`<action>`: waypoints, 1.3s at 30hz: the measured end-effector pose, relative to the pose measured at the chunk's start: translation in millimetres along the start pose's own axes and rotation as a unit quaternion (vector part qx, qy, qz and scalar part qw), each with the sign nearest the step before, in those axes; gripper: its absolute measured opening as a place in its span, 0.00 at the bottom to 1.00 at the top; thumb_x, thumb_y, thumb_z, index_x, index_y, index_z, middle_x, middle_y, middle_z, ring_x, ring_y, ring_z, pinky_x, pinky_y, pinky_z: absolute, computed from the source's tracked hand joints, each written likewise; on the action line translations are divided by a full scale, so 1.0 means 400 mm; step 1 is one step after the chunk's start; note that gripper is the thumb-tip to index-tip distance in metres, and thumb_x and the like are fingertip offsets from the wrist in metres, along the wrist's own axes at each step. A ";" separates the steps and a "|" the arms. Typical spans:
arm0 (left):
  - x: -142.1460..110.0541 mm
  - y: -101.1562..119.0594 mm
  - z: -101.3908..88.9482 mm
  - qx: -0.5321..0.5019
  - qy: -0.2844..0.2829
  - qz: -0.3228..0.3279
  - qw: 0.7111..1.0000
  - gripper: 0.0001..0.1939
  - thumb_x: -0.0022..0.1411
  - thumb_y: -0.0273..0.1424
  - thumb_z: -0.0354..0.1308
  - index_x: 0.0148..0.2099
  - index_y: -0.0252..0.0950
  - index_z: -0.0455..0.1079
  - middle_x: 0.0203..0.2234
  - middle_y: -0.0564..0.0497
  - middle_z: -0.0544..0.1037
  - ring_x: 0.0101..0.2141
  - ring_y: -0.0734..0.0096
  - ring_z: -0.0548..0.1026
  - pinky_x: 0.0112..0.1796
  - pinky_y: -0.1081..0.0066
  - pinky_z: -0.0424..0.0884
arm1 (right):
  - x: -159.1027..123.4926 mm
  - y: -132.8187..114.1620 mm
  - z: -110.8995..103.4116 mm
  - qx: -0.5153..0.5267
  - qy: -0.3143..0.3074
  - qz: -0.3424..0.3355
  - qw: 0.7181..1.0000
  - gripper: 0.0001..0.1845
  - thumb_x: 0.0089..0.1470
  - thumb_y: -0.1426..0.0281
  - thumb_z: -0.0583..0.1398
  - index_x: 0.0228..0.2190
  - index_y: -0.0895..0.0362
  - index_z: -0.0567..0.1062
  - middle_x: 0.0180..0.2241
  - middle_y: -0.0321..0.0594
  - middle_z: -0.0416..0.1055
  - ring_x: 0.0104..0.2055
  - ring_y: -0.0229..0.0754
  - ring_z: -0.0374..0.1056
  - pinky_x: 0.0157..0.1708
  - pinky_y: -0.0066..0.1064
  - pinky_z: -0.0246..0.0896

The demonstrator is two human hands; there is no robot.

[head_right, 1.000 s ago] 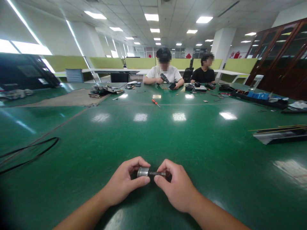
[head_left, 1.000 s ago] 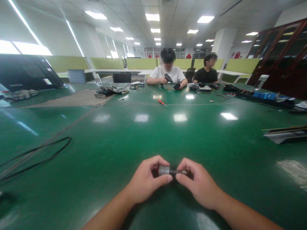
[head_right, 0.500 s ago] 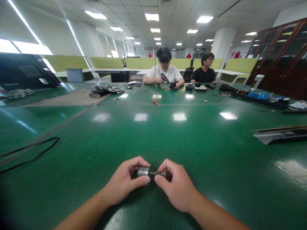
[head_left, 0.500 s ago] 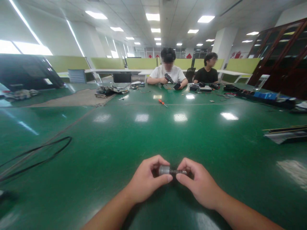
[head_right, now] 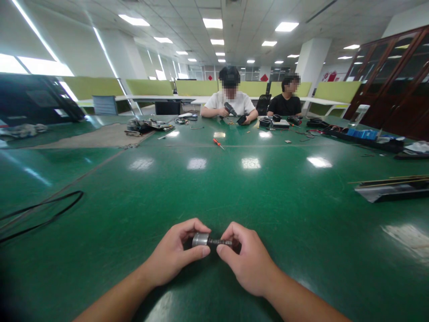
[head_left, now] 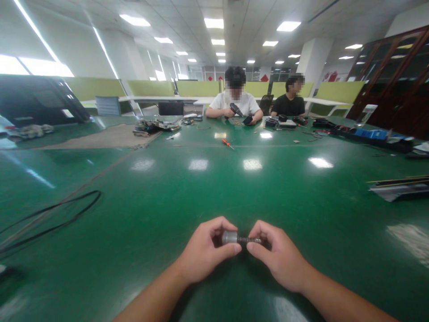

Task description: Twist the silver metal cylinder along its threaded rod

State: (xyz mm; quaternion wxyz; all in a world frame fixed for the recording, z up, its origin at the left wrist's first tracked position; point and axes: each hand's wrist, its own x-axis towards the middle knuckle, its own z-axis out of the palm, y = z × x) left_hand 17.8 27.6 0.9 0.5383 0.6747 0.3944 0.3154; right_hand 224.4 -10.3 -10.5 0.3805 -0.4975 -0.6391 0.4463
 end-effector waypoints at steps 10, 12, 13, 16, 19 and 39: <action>0.000 0.003 -0.002 0.001 0.005 -0.003 1.000 0.15 0.53 0.34 0.69 0.39 0.33 0.71 0.27 0.54 0.72 0.29 0.71 0.67 0.32 0.72 0.62 | 0.002 0.004 0.000 -0.009 -0.002 -0.012 1.000 0.06 0.56 0.71 0.59 0.28 0.56 0.68 0.23 0.30 0.64 0.27 0.36 0.60 0.30 0.28 0.52; 0.000 0.002 -0.002 0.000 0.004 -0.003 1.000 0.15 0.53 0.34 0.69 0.39 0.33 0.71 0.27 0.55 0.72 0.29 0.71 0.67 0.32 0.72 0.62 | 0.002 0.004 0.000 -0.012 -0.002 -0.010 1.000 0.05 0.56 0.70 0.59 0.28 0.56 0.68 0.23 0.30 0.64 0.27 0.37 0.60 0.30 0.28 0.52; 0.000 0.002 -0.002 -0.001 0.004 -0.003 1.000 0.15 0.53 0.34 0.69 0.39 0.33 0.71 0.27 0.55 0.71 0.28 0.71 0.67 0.32 0.72 0.62 | 0.002 0.004 0.000 -0.014 -0.001 -0.010 1.000 0.05 0.56 0.70 0.59 0.28 0.56 0.68 0.24 0.30 0.64 0.27 0.37 0.60 0.30 0.28 0.52; 0.000 0.000 -0.003 0.000 0.003 -0.001 1.000 0.15 0.54 0.35 0.69 0.39 0.33 0.71 0.26 0.55 0.71 0.28 0.72 0.67 0.32 0.72 0.62 | 0.002 0.004 0.001 -0.018 0.002 -0.011 1.000 0.06 0.56 0.70 0.59 0.28 0.56 0.69 0.24 0.30 0.64 0.27 0.37 0.60 0.29 0.28 0.52; 0.000 -0.001 -0.003 0.003 0.005 0.001 1.000 0.15 0.54 0.35 0.69 0.39 0.33 0.71 0.27 0.55 0.71 0.28 0.71 0.67 0.32 0.72 0.62 | 0.003 0.003 0.001 -0.019 0.005 -0.009 1.000 0.06 0.56 0.69 0.59 0.28 0.56 0.69 0.23 0.30 0.63 0.27 0.36 0.60 0.29 0.28 0.52; 0.001 0.007 -0.002 -0.013 0.021 -0.012 1.000 0.16 0.52 0.35 0.69 0.39 0.33 0.71 0.26 0.55 0.71 0.28 0.72 0.67 0.32 0.72 0.61 | 0.005 0.009 0.003 0.001 -0.003 -0.001 1.000 0.09 0.59 0.67 0.58 0.28 0.56 0.69 0.24 0.33 0.68 0.28 0.38 0.62 0.31 0.29 0.55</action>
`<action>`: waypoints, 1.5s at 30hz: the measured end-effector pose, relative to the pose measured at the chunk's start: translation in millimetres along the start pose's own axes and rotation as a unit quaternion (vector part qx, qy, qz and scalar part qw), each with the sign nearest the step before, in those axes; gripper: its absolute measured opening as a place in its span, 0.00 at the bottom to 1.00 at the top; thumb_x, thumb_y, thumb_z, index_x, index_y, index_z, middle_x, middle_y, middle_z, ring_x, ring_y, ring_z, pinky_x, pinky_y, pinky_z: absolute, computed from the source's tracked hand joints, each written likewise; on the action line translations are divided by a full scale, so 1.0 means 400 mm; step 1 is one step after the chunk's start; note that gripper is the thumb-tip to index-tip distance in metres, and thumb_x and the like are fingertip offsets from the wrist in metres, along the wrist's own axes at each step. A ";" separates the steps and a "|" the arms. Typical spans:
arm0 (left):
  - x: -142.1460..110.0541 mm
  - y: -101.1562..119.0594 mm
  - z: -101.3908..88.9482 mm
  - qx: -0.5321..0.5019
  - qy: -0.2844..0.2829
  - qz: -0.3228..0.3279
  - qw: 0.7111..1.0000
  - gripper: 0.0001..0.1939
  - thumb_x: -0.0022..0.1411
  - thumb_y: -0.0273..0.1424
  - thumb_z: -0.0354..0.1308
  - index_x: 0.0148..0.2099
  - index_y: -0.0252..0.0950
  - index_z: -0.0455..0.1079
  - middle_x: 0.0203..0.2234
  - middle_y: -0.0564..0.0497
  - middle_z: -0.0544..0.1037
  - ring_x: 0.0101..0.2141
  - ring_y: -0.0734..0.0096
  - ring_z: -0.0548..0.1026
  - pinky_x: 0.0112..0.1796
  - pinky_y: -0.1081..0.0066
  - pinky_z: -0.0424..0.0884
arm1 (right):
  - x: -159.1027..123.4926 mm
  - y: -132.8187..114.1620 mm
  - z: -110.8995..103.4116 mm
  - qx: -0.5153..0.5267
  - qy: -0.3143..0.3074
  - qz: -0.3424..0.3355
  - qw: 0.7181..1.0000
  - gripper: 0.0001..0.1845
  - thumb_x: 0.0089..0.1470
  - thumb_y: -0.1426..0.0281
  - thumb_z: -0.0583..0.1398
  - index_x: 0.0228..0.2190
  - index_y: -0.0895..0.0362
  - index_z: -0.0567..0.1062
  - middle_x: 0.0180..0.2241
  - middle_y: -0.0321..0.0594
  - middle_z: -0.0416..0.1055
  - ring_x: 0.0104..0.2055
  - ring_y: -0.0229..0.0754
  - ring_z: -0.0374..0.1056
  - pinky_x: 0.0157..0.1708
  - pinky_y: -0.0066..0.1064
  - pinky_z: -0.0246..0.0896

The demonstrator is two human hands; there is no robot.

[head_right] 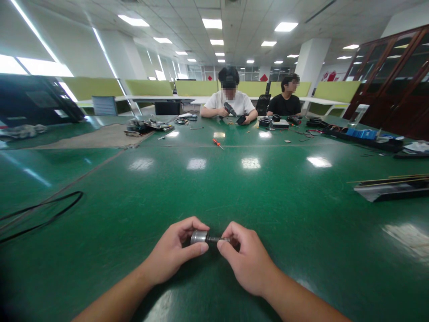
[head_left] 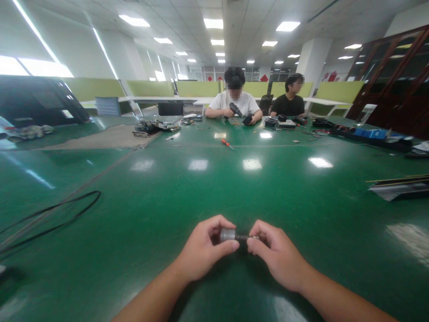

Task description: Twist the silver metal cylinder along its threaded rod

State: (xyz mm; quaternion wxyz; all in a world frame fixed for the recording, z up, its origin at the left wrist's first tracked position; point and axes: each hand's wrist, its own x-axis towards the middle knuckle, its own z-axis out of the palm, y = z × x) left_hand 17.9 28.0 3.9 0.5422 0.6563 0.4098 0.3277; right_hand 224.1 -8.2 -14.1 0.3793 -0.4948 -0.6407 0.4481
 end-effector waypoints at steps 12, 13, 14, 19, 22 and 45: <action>0.001 -0.008 -0.001 -0.020 -0.004 0.000 1.000 0.17 0.53 0.36 0.69 0.40 0.33 0.70 0.27 0.55 0.71 0.28 0.72 0.67 0.32 0.72 0.61 | 0.002 0.007 0.000 0.021 0.004 0.000 1.000 0.09 0.60 0.67 0.57 0.28 0.56 0.70 0.26 0.35 0.70 0.30 0.39 0.66 0.33 0.30 0.58; 0.002 -0.008 -0.002 -0.021 -0.004 0.002 1.000 0.17 0.53 0.36 0.70 0.40 0.32 0.70 0.27 0.55 0.71 0.28 0.72 0.67 0.32 0.72 0.61 | 0.002 0.006 0.000 0.022 0.005 -0.001 1.000 0.09 0.60 0.67 0.57 0.28 0.56 0.70 0.26 0.35 0.70 0.30 0.39 0.66 0.33 0.30 0.58; 0.002 -0.009 -0.003 -0.022 -0.005 0.003 1.000 0.17 0.53 0.35 0.70 0.40 0.32 0.70 0.27 0.55 0.71 0.28 0.72 0.67 0.32 0.72 0.61 | 0.002 0.006 0.000 0.022 0.005 -0.002 1.000 0.09 0.60 0.67 0.57 0.28 0.56 0.70 0.26 0.35 0.70 0.30 0.39 0.66 0.33 0.30 0.58; 0.002 -0.013 -0.006 -0.021 -0.005 0.007 1.000 0.16 0.53 0.35 0.70 0.40 0.32 0.71 0.27 0.55 0.71 0.28 0.72 0.67 0.32 0.72 0.61 | -0.001 0.007 0.001 0.027 0.002 -0.003 1.000 0.09 0.60 0.67 0.57 0.28 0.56 0.70 0.26 0.35 0.70 0.30 0.40 0.66 0.33 0.30 0.58; 0.003 -0.015 -0.007 -0.018 -0.003 0.009 1.000 0.16 0.54 0.35 0.69 0.40 0.32 0.71 0.27 0.55 0.71 0.28 0.72 0.66 0.31 0.72 0.61 | -0.002 0.008 0.001 0.033 0.000 0.001 0.999 0.10 0.61 0.66 0.57 0.28 0.57 0.70 0.26 0.35 0.70 0.30 0.40 0.66 0.33 0.30 0.58; 0.004 -0.014 -0.007 -0.035 -0.002 0.008 0.999 0.16 0.54 0.35 0.69 0.40 0.32 0.70 0.27 0.55 0.71 0.28 0.73 0.66 0.32 0.72 0.60 | 0.002 0.008 0.001 0.045 0.006 0.004 0.999 0.15 0.62 0.62 0.56 0.27 0.56 0.70 0.25 0.36 0.69 0.30 0.41 0.66 0.33 0.32 0.58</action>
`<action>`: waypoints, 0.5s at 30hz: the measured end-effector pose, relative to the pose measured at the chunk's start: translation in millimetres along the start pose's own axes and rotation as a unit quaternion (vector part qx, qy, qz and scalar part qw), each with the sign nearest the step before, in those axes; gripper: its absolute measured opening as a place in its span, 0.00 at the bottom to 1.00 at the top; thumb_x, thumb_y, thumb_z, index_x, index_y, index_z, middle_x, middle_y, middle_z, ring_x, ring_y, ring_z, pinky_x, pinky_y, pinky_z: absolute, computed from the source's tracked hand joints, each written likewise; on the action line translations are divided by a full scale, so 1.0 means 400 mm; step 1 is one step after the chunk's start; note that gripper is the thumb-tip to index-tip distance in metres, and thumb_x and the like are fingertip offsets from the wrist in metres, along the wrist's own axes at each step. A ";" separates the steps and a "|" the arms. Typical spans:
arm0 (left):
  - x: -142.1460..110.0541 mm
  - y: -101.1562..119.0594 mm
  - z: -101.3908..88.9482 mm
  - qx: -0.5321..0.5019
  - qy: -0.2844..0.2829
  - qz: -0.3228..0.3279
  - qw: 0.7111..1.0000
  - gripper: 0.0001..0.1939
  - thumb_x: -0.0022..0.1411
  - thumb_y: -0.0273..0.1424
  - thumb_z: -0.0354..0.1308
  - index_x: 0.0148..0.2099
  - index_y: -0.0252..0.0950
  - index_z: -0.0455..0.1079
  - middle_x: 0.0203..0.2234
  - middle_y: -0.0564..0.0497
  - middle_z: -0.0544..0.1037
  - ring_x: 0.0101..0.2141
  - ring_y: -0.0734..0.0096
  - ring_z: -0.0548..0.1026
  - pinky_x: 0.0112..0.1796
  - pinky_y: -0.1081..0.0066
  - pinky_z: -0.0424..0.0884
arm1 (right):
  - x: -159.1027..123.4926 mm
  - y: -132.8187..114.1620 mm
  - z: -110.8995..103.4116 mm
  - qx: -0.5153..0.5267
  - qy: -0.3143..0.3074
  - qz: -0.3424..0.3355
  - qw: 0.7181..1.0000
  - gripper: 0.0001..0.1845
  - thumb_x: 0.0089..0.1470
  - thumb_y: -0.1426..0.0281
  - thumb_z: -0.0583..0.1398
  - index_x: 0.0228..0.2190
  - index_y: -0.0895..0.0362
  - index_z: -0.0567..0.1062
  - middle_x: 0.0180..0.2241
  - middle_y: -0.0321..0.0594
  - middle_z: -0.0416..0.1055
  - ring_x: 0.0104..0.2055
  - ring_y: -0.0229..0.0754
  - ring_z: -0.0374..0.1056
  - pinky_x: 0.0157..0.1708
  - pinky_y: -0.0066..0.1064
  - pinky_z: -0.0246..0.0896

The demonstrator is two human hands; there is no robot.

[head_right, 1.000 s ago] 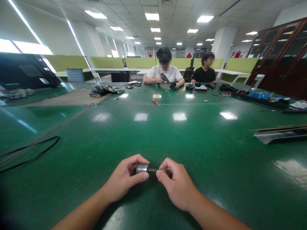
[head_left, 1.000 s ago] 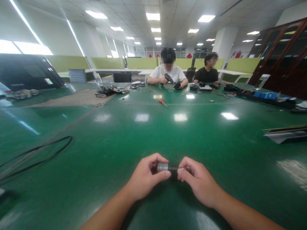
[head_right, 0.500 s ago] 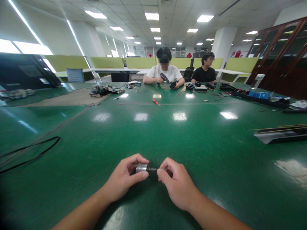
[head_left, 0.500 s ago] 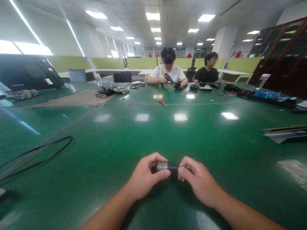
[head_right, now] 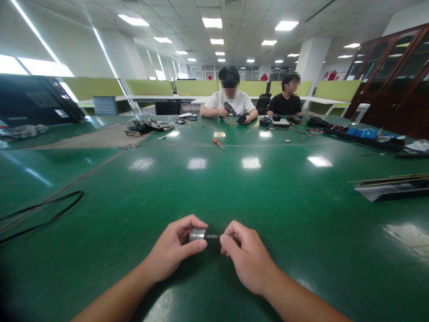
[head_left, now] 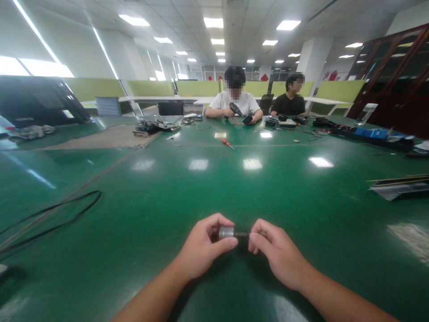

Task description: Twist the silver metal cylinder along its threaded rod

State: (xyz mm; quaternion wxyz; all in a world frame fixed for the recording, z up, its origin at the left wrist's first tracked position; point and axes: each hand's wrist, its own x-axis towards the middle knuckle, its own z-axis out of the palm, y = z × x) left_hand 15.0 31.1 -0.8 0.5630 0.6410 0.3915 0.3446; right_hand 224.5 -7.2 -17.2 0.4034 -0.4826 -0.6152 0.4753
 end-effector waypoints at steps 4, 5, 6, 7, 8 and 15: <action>0.000 -0.002 0.000 -0.011 0.000 0.001 1.000 0.16 0.54 0.34 0.69 0.40 0.32 0.70 0.27 0.55 0.70 0.28 0.73 0.65 0.31 0.73 0.60 | 0.000 -0.002 -0.002 -0.006 0.003 -0.006 1.000 0.16 0.63 0.61 0.55 0.26 0.57 0.70 0.25 0.37 0.70 0.31 0.41 0.66 0.34 0.32 0.59; 0.000 -0.002 0.000 -0.015 0.000 0.002 1.000 0.15 0.54 0.34 0.69 0.40 0.32 0.70 0.26 0.56 0.70 0.27 0.74 0.65 0.30 0.73 0.60 | 0.001 -0.002 -0.002 -0.005 0.002 -0.006 1.000 0.16 0.63 0.61 0.55 0.26 0.56 0.70 0.25 0.37 0.70 0.30 0.41 0.66 0.34 0.32 0.59; 0.001 -0.002 0.001 -0.017 0.000 0.003 1.000 0.15 0.55 0.34 0.68 0.40 0.32 0.70 0.26 0.56 0.70 0.27 0.74 0.65 0.30 0.73 0.59 | 0.001 -0.003 -0.002 -0.003 0.001 -0.007 1.000 0.16 0.63 0.61 0.55 0.26 0.56 0.70 0.25 0.37 0.70 0.30 0.41 0.66 0.34 0.32 0.59; 0.001 -0.002 0.001 -0.018 0.000 0.004 1.000 0.15 0.55 0.34 0.68 0.40 0.32 0.70 0.26 0.56 0.70 0.26 0.74 0.65 0.30 0.73 0.59 | 0.001 -0.003 -0.002 -0.001 0.001 -0.008 1.000 0.16 0.63 0.61 0.55 0.26 0.56 0.69 0.25 0.37 0.70 0.30 0.41 0.66 0.35 0.32 0.59; 0.001 -0.002 0.001 -0.017 0.000 0.005 1.000 0.14 0.55 0.33 0.68 0.40 0.32 0.70 0.26 0.56 0.70 0.26 0.74 0.65 0.30 0.73 0.60 | 0.001 -0.004 -0.002 0.001 0.001 -0.009 1.000 0.17 0.63 0.60 0.55 0.26 0.56 0.69 0.25 0.37 0.69 0.30 0.41 0.66 0.35 0.32 0.59; 0.002 -0.004 0.001 -0.019 0.001 0.007 1.000 0.14 0.56 0.33 0.68 0.41 0.33 0.70 0.25 0.57 0.70 0.25 0.76 0.65 0.29 0.73 0.60 | 0.001 -0.006 -0.002 0.003 0.003 -0.014 1.000 0.17 0.64 0.60 0.54 0.26 0.56 0.70 0.26 0.37 0.70 0.31 0.41 0.66 0.35 0.32 0.59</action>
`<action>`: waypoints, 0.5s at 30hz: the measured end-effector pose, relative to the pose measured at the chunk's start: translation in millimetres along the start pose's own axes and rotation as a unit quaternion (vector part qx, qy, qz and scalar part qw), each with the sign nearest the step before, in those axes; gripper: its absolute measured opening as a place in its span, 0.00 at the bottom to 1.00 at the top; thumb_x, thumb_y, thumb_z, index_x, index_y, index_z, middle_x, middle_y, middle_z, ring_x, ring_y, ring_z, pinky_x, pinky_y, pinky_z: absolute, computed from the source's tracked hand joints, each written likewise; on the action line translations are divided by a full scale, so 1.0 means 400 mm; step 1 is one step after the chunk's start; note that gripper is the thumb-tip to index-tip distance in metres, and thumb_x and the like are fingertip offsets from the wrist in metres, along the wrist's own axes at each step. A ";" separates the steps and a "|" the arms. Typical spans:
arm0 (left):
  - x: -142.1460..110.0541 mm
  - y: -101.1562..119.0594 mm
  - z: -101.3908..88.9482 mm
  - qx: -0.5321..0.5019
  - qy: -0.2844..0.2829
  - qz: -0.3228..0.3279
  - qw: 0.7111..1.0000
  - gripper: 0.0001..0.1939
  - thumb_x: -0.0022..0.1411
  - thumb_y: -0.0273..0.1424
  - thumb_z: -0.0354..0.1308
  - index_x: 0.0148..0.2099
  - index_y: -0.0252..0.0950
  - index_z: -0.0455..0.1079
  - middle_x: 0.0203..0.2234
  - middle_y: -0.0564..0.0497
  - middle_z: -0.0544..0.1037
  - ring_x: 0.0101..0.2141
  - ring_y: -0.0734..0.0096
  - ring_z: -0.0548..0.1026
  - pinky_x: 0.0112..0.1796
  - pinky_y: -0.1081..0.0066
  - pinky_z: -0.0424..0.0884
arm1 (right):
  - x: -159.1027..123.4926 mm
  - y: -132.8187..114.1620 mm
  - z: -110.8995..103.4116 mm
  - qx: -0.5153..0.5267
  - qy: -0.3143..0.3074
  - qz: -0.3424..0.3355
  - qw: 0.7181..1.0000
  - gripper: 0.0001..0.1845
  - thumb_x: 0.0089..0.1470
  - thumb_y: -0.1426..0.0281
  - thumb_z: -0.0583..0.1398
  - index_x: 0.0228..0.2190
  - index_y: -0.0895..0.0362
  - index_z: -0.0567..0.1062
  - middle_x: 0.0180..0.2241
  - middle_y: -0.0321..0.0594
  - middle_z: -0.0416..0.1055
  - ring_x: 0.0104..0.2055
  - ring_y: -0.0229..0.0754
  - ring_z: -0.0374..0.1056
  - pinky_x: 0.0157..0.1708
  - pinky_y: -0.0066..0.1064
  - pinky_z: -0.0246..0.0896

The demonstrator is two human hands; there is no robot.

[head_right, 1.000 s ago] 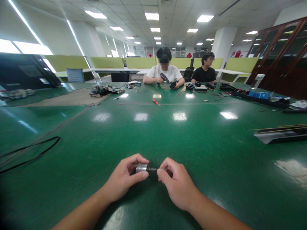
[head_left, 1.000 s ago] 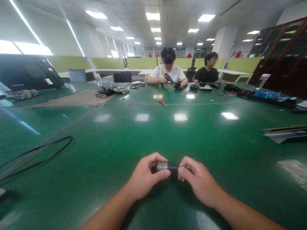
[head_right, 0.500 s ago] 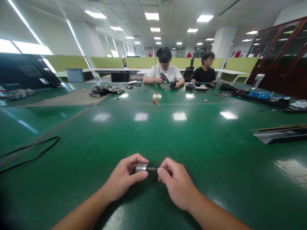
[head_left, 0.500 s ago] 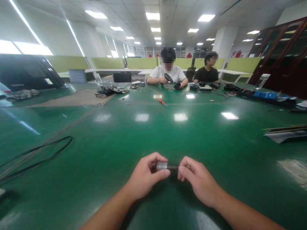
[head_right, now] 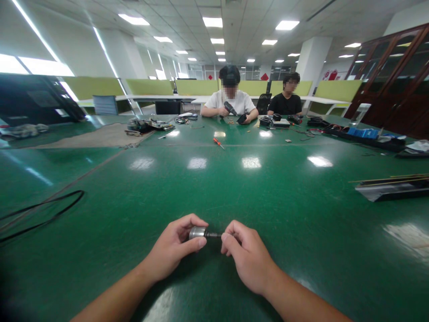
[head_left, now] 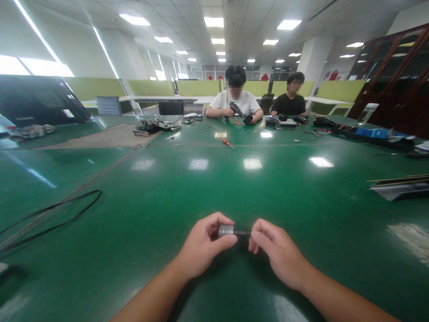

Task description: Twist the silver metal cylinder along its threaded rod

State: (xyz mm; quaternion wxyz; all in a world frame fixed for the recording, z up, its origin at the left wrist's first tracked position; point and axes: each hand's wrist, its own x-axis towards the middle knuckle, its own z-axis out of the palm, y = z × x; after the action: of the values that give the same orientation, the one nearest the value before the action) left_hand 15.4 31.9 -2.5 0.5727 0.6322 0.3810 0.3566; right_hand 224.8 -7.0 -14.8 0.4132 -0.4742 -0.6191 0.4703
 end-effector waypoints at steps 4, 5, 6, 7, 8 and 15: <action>0.000 -0.006 -0.001 0.002 0.003 -0.004 1.000 0.14 0.55 0.33 0.68 0.41 0.33 0.70 0.26 0.56 0.70 0.25 0.75 0.66 0.29 0.73 0.60 | 0.000 0.002 -0.001 0.000 0.001 -0.007 1.000 0.18 0.64 0.61 0.53 0.25 0.56 0.69 0.26 0.37 0.70 0.31 0.41 0.66 0.35 0.32 0.59; 0.000 -0.007 -0.002 0.002 0.004 -0.005 1.000 0.15 0.55 0.33 0.68 0.41 0.33 0.70 0.26 0.56 0.71 0.25 0.75 0.66 0.29 0.73 0.60 | 0.001 0.003 -0.001 0.001 0.001 -0.008 1.000 0.18 0.64 0.61 0.53 0.26 0.56 0.70 0.26 0.37 0.69 0.31 0.41 0.66 0.35 0.32 0.59; 0.000 -0.008 -0.002 0.001 0.004 -0.005 1.000 0.15 0.55 0.33 0.68 0.41 0.33 0.70 0.26 0.56 0.71 0.25 0.75 0.67 0.29 0.73 0.60 | 0.001 0.003 -0.001 0.002 0.000 -0.010 1.000 0.18 0.64 0.60 0.53 0.26 0.56 0.70 0.26 0.37 0.69 0.31 0.41 0.66 0.35 0.32 0.59; 0.000 -0.008 -0.002 -0.001 0.003 -0.004 1.000 0.15 0.55 0.33 0.68 0.41 0.33 0.70 0.26 0.56 0.71 0.25 0.75 0.67 0.29 0.73 0.60 | 0.001 0.002 -0.001 0.002 0.000 -0.011 1.000 0.18 0.64 0.60 0.53 0.26 0.57 0.70 0.26 0.37 0.69 0.31 0.41 0.66 0.35 0.32 0.59; -0.001 -0.009 -0.003 -0.002 0.003 -0.004 1.000 0.15 0.55 0.33 0.68 0.42 0.33 0.70 0.26 0.56 0.71 0.25 0.75 0.67 0.29 0.73 0.61 | 0.001 0.001 -0.001 0.004 -0.001 -0.012 1.000 0.19 0.64 0.60 0.53 0.26 0.57 0.70 0.26 0.37 0.69 0.31 0.41 0.66 0.35 0.32 0.59; 0.000 -0.011 -0.005 -0.003 0.007 -0.001 1.000 0.15 0.55 0.34 0.68 0.41 0.33 0.70 0.26 0.56 0.70 0.25 0.76 0.66 0.28 0.74 0.60 | 0.000 -0.004 -0.002 0.003 -0.004 -0.008 1.000 0.19 0.65 0.60 0.52 0.26 0.57 0.70 0.26 0.37 0.69 0.31 0.41 0.66 0.35 0.32 0.59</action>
State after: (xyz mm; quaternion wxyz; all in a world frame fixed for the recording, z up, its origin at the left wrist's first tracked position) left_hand 13.5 32.9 -6.9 0.5725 0.6276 0.3840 0.3618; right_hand 225.2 -6.9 -13.2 0.4160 -0.4656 -0.6233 0.4709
